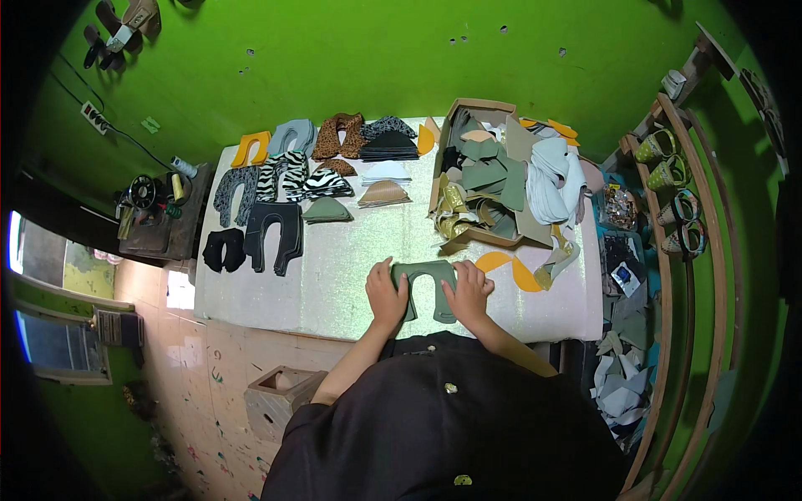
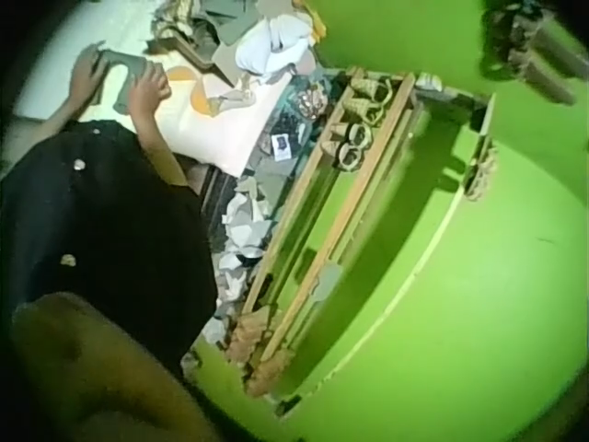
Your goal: The recorder is shown sorting and organizing various precut leather or synthetic shoe upper components on a work table.
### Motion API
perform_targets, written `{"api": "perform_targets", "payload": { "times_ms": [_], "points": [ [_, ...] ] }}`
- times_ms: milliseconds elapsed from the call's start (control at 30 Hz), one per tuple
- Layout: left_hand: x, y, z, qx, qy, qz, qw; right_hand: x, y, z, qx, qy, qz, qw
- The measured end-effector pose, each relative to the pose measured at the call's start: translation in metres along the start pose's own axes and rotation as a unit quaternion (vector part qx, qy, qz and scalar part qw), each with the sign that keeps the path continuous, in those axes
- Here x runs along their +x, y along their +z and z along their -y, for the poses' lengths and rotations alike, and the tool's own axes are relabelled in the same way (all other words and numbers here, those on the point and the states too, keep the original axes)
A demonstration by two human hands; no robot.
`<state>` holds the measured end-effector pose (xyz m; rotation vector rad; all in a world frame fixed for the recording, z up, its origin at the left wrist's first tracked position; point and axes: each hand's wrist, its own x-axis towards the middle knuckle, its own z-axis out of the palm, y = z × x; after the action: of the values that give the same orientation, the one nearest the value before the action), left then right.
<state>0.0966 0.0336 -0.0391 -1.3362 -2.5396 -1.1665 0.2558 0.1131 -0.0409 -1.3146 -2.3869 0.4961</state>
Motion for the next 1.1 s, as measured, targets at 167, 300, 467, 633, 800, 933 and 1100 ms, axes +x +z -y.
{"api": "perform_targets", "payload": {
  "times_ms": [167, 300, 467, 633, 800, 933, 1100],
  "points": [
    [-0.005, -0.008, -0.004, 0.013, 0.125, 0.202, 0.971, 0.0, 0.004, 0.005, -0.006, -0.153, 0.073, 0.985],
    [-0.009, -0.002, 0.003, 0.081, 0.134, 0.272, 0.949, -0.007, 0.007, 0.006, -0.06, -0.139, 0.135, 0.979],
    [-0.009, 0.0, 0.001, 0.114, 0.142, 0.259, 0.949, 0.0, -0.005, 0.012, -0.063, -0.129, 0.144, 0.979],
    [-0.008, -0.001, 0.005, 0.107, 0.129, 0.272, 0.948, 0.045, -0.076, 0.031, 0.045, -0.15, 0.169, 0.973],
    [-0.009, 0.0, 0.005, 0.095, 0.115, 0.28, 0.948, 0.122, -0.115, -0.012, 0.077, -0.051, -0.142, 0.986],
    [-0.004, -0.001, 0.004, 0.037, 0.094, 0.292, 0.951, 0.15, -0.097, -0.071, -0.046, 0.138, -0.183, 0.972],
    [-0.001, -0.009, 0.003, -0.034, 0.038, 0.289, 0.956, 0.154, -0.097, -0.074, -0.025, 0.228, -0.062, 0.971]
  ]
}}
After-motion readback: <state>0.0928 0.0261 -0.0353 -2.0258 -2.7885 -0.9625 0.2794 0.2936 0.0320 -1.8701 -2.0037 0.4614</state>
